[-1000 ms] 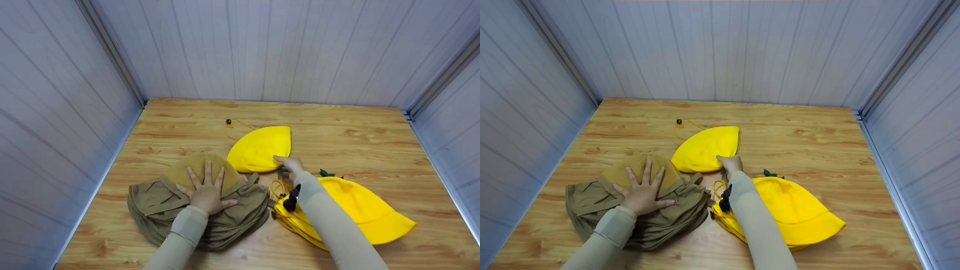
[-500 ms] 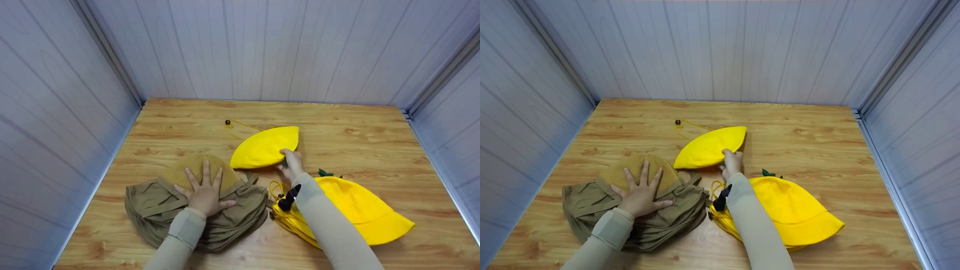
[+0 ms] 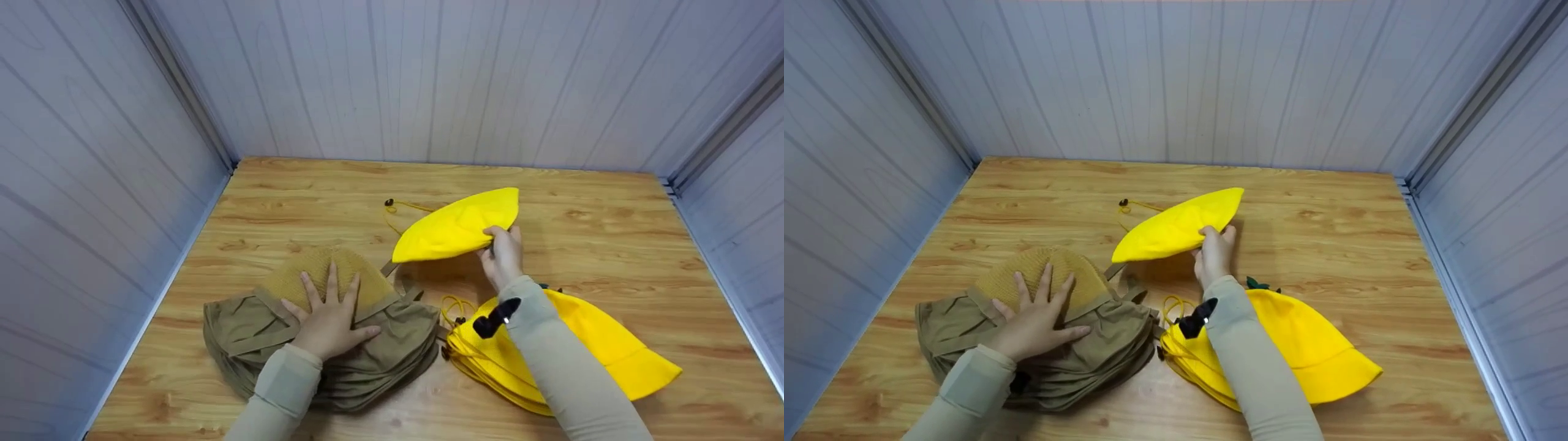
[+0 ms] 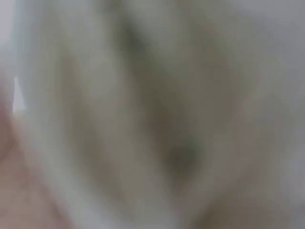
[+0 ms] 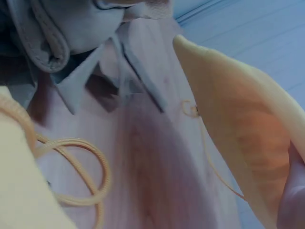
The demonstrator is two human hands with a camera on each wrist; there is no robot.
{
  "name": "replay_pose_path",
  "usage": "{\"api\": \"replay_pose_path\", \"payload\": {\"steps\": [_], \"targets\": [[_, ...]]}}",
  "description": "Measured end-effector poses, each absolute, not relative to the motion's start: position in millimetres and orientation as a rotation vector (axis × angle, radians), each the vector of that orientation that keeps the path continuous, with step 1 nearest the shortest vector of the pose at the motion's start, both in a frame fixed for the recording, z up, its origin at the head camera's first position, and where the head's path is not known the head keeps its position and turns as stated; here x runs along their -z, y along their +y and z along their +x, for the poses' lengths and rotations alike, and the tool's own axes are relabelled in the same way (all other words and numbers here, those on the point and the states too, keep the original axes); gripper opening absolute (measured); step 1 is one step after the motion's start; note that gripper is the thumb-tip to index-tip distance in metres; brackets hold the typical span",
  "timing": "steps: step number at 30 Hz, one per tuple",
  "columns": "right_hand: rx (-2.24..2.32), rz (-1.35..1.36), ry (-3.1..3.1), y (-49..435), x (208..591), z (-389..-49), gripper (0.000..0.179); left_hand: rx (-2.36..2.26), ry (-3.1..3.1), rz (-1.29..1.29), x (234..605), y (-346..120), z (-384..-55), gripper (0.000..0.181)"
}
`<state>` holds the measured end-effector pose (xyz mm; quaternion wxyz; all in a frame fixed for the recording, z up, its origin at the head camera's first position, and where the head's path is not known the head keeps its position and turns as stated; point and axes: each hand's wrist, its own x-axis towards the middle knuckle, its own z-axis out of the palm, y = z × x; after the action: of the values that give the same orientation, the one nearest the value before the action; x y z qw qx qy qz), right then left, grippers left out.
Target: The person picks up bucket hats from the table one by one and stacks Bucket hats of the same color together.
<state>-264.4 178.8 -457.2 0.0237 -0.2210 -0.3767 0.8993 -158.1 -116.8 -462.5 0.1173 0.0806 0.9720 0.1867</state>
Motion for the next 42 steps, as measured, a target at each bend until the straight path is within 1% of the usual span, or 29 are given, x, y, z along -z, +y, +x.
{"api": "replay_pose_path", "payload": {"steps": [4,8,12,16,19,22,25,28,30,31,34,35,38,40,42], "targets": [[-2.836,-0.583,-1.062,190,440,-257,0.039,-0.744,2.727,0.261,435,-116,-156,0.092],[-2.878,-0.472,-1.048,199,422,-247,0.033,-1.095,2.561,0.262,409,-105,-161,0.095],[-2.938,-0.347,-1.113,203,407,-235,0.031,-1.487,2.274,0.154,395,-87,-177,0.095],[-3.018,-0.214,-1.168,207,396,-222,0.032,-1.892,1.828,0.012,392,-68,-198,0.094],[-3.037,-0.162,-1.252,209,393,-213,0.037,-2.077,1.547,-0.026,394,-58,-211,0.083],[-3.029,-0.162,-1.356,211,394,-206,0.036,-2.145,1.416,0.034,396,-51,-217,0.064],[-3.021,-0.158,-1.421,215,395,-200,0.034,-2.163,1.308,0.114,397,-44,-218,0.047],[-3.036,-0.122,-1.438,219,396,-196,0.036,-2.150,1.275,0.166,396,-37,-213,0.040],[-3.065,-0.114,-1.410,222,396,-193,0.032,-2.173,1.264,0.164,395,-33,-209,0.042],[-3.097,-0.112,-1.374,224,396,-191,0.034,-2.193,1.263,0.159,395,-31,-207,0.044],[-3.189,-0.156,-1.200,228,396,-184,0.019,-2.289,1.242,0.136,393,-26,-201,0.053],[-3.220,-0.165,-1.133,230,397,-181,0.018,-2.321,1.234,0.135,393,-24,-199,0.056],[-3.268,-0.133,-1.042,233,402,-171,0.027,-2.406,1.227,0.123,393,-17,-194,0.061],[-3.277,-0.055,-1.072,234,407,-163,0.039,-2.462,1.209,0.105,394,-11,-191,0.061],[-3.292,0.035,-1.060,235,413,-156,0.047,-2.512,1.177,0.090,396,-5,-188,0.065]]}}
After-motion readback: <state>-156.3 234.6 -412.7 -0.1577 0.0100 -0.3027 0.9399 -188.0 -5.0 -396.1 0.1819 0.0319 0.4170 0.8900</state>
